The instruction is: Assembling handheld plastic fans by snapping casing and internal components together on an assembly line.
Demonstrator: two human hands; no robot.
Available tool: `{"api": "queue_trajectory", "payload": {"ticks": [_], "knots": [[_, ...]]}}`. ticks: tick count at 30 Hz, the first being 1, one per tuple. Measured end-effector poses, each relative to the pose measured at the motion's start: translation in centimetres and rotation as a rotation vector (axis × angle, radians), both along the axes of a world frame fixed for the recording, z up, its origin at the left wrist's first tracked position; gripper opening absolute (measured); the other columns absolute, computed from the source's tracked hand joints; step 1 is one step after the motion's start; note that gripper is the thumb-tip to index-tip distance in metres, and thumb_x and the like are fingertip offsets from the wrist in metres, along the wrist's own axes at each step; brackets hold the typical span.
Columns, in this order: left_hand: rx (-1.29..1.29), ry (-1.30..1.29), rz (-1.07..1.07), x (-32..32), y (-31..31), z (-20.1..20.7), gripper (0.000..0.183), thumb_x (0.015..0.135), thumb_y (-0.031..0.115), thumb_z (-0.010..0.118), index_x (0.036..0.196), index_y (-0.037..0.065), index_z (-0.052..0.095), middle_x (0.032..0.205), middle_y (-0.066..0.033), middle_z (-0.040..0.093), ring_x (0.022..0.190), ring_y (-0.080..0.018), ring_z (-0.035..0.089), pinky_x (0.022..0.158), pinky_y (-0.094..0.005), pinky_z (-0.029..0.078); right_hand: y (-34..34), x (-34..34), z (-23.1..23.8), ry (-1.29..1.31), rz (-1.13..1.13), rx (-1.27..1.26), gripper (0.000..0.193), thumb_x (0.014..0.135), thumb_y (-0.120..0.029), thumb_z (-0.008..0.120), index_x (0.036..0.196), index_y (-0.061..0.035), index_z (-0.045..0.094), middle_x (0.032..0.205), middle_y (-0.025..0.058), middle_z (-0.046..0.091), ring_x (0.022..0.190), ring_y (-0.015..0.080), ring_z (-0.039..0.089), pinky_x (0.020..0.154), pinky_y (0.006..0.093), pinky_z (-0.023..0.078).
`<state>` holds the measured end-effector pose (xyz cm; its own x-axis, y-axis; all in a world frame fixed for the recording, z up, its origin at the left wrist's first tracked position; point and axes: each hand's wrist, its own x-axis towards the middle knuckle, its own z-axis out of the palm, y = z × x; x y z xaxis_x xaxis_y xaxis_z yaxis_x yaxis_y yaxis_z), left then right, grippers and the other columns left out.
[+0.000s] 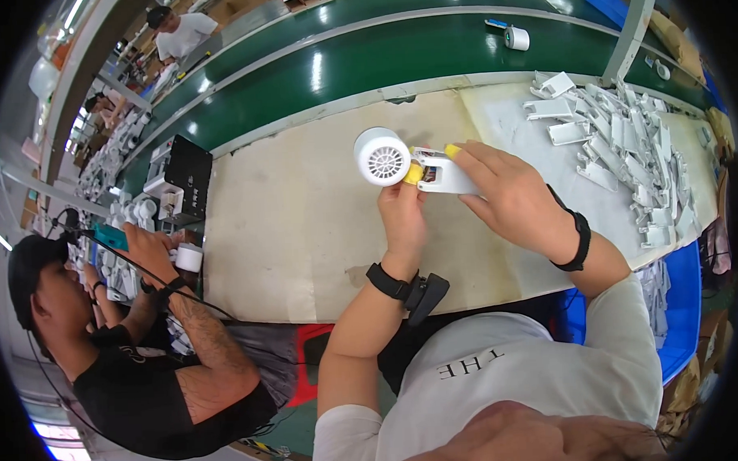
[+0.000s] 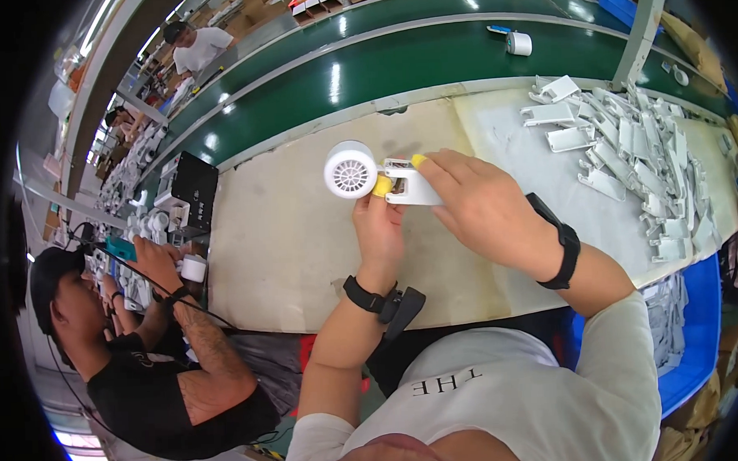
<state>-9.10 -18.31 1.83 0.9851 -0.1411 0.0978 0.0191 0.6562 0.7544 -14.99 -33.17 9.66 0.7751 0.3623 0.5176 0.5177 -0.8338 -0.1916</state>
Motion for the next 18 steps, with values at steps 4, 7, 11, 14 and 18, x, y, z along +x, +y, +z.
{"api": "queue_trajectory", "payload": {"ticks": [4,7,11,14,18], "knots": [[-0.059,-0.043,-0.041,0.3,0.6,0.5,0.031,0.092,0.015,0.048,0.119,-0.001,0.048,0.118,-0.0107,0.055,0.101,-0.0166,0.057,0.084,-0.0293,0.049,0.7,0.5,0.3,-0.025,-0.025,0.03,0.056,0.071,-0.007,0.067,0.121,-0.0004,0.044,0.118,0.0182,0.052,0.098,0.035,0.055,0.083,0.0387,0.047],[-0.067,-0.045,-0.02,0.3,0.6,0.4,0.032,0.093,0.016,0.047,0.12,0.0,0.046,0.119,-0.011,0.054,0.102,-0.0175,0.056,0.085,-0.031,0.048,0.6,0.5,0.4,-0.015,-0.017,0.023,0.055,0.071,-0.007,0.067,0.12,0.0003,0.044,0.118,0.0181,0.052,0.099,0.034,0.055,0.083,0.0375,0.047],[-0.076,-0.048,-0.04,0.0,0.5,0.7,0.034,0.092,0.016,0.048,0.122,0.0,0.045,0.12,-0.0106,0.054,0.105,-0.0179,0.055,0.086,-0.0312,0.048,0.7,1.1,-0.3,-0.062,-0.016,-0.015,0.056,0.07,-0.007,0.068,0.12,-0.0001,0.044,0.118,0.0171,0.052,0.1,0.0332,0.055,0.083,0.0364,0.047],[-0.062,-0.08,-0.006,-0.5,0.0,1.1,0.034,0.092,0.015,0.049,0.122,0.0,0.045,0.12,-0.0102,0.054,0.106,-0.0178,0.054,0.088,-0.0312,0.047,1.3,1.7,-1.1,-0.074,-0.036,0.014,0.058,0.069,-0.008,0.068,0.121,-0.0008,0.044,0.117,0.0165,0.053,0.099,0.033,0.055,0.083,0.036,0.047],[0.1,-0.158,0.187,-0.4,0.0,0.8,0.034,0.091,0.014,0.051,0.122,0.0,0.046,0.118,-0.0109,0.054,0.108,-0.0185,0.052,0.092,-0.0328,0.044,2.8,2.1,-3.0,-0.097,-0.126,-0.026,0.061,0.068,-0.01,0.068,0.124,-0.0031,0.043,0.116,0.0153,0.054,0.099,0.0323,0.055,0.083,0.0351,0.047]]}}
